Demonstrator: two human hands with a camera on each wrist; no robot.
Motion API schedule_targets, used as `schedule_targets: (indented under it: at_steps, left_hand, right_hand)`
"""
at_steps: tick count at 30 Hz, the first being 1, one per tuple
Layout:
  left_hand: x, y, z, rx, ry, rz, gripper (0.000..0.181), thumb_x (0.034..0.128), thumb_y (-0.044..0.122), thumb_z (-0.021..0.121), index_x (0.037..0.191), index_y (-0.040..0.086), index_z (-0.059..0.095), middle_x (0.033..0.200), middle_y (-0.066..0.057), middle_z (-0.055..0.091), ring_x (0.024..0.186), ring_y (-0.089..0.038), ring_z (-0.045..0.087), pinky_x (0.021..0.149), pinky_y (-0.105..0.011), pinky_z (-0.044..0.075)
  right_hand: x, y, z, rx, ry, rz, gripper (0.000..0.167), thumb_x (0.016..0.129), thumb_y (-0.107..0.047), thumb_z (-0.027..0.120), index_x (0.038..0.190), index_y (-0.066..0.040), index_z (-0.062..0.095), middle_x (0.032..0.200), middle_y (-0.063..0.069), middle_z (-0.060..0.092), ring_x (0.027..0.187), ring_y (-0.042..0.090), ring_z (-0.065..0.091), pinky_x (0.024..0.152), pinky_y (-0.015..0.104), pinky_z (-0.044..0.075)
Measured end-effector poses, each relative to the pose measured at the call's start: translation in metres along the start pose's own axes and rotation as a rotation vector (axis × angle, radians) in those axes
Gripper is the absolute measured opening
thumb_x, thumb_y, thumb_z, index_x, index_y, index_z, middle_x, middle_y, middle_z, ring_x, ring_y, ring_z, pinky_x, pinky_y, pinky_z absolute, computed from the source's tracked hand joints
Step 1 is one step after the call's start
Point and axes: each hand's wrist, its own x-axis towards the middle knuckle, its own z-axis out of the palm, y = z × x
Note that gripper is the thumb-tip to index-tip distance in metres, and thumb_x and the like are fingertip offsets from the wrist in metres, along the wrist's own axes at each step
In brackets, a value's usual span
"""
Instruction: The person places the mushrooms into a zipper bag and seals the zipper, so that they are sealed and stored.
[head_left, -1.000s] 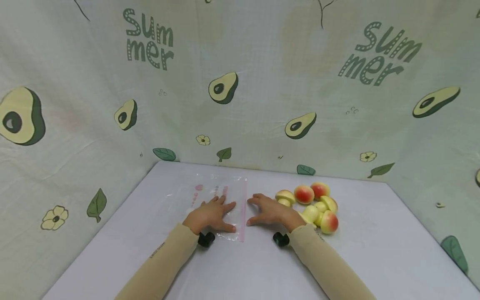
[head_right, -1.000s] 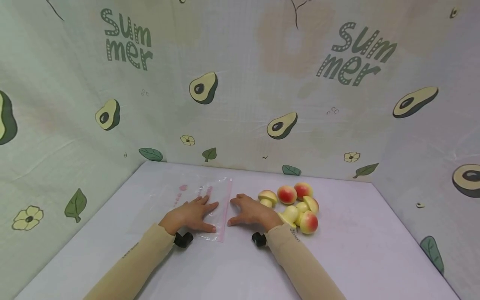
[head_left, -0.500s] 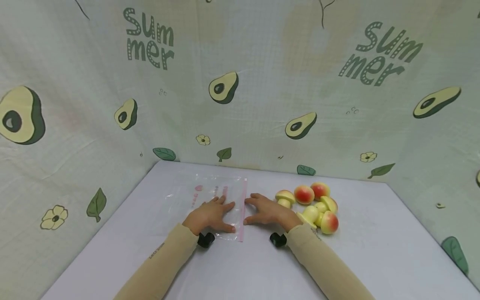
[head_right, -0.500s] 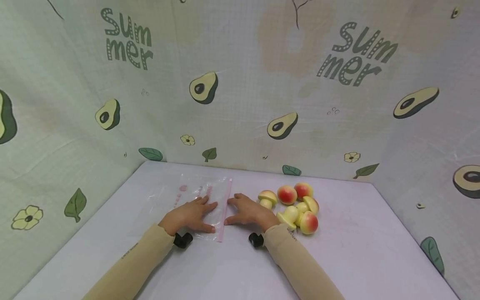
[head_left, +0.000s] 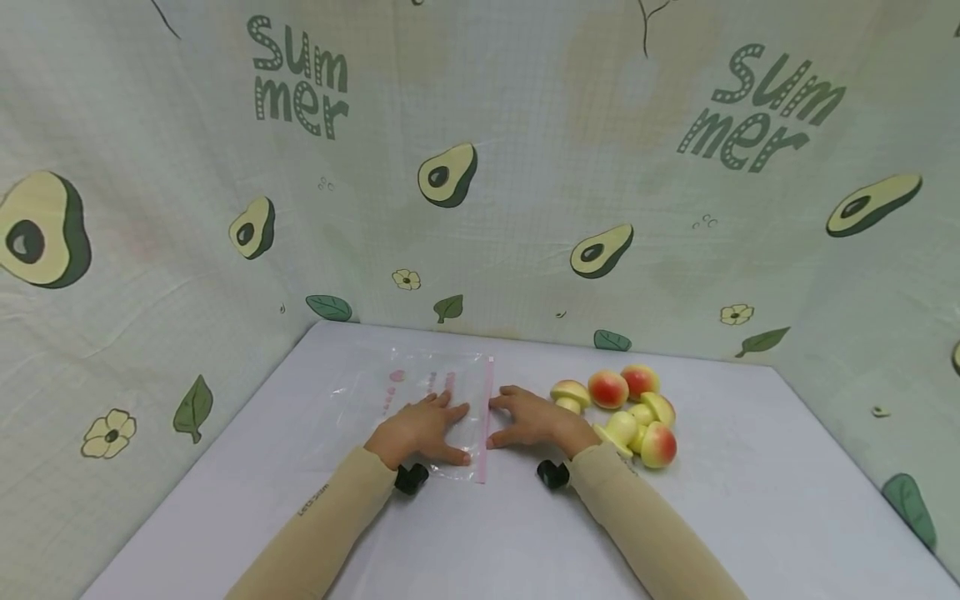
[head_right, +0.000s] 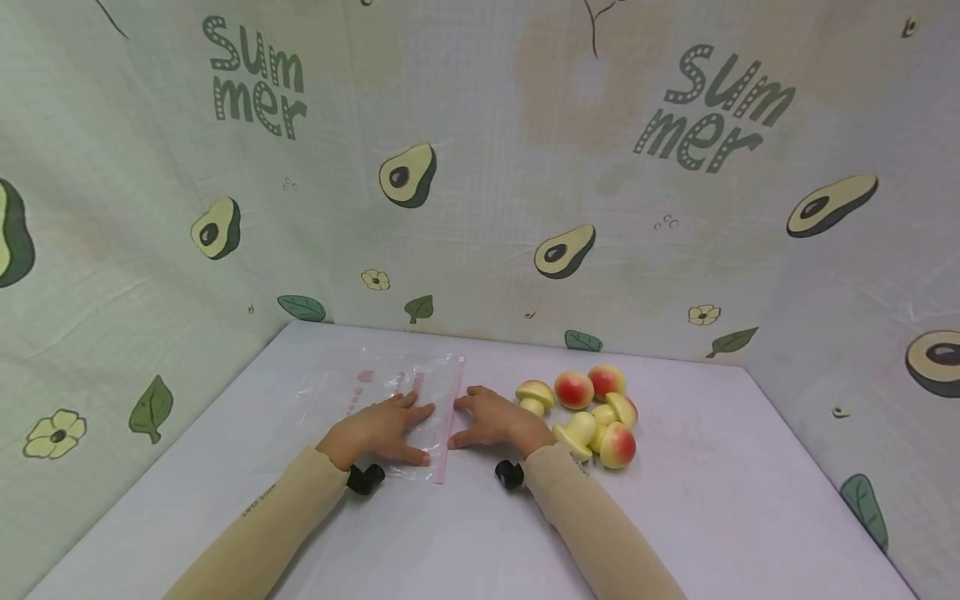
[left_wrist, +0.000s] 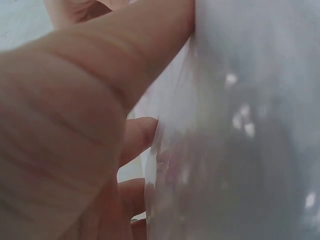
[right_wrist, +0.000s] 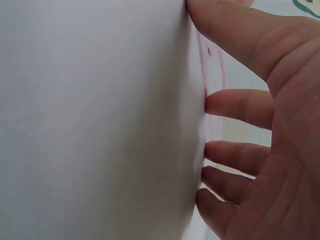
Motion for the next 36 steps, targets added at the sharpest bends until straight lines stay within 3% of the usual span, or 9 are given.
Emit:
schedule_targets:
  at_steps: [10,20,36]
  left_hand:
    - [-0.001,-0.007,0.001,0.070,0.024,0.031,0.091,0.0736,0.069,0.065,0.147,0.024,0.039,0.155,-0.011,0.025,0.140,-0.035,0.026,0.100,-0.053,0.038]
    - [-0.006,-0.011,0.000,0.044,0.036,0.030,0.090,0.0737,0.067,0.067,0.147,0.023,0.040,0.155,-0.011,0.026,0.141,-0.033,0.023,0.102,-0.053,0.036]
    - [-0.005,-0.010,0.003,0.049,0.045,0.026,0.088,0.0743,0.066,0.067,0.147,0.023,0.040,0.154,-0.011,0.027,0.141,-0.034,0.024,0.104,-0.054,0.033]
  right_hand:
    - [0.002,-0.001,-0.002,-0.038,0.004,-0.004,0.075,0.079,-0.061,0.066,0.137,-0.016,0.053,0.148,0.015,0.036,0.134,0.031,0.037,0.107,0.048,0.032]
    - [0.005,-0.003,0.000,-0.078,0.106,-0.076,0.059,0.084,-0.051,0.068,0.127,-0.010,0.062,0.134,0.016,0.053,0.126,0.032,0.047,0.104,0.046,0.037]
    - [0.016,0.000,0.000,-0.073,0.110,0.007,0.064,0.078,-0.053,0.073,0.127,-0.013,0.061,0.133,0.013,0.053,0.123,0.028,0.049,0.101,0.045,0.040]
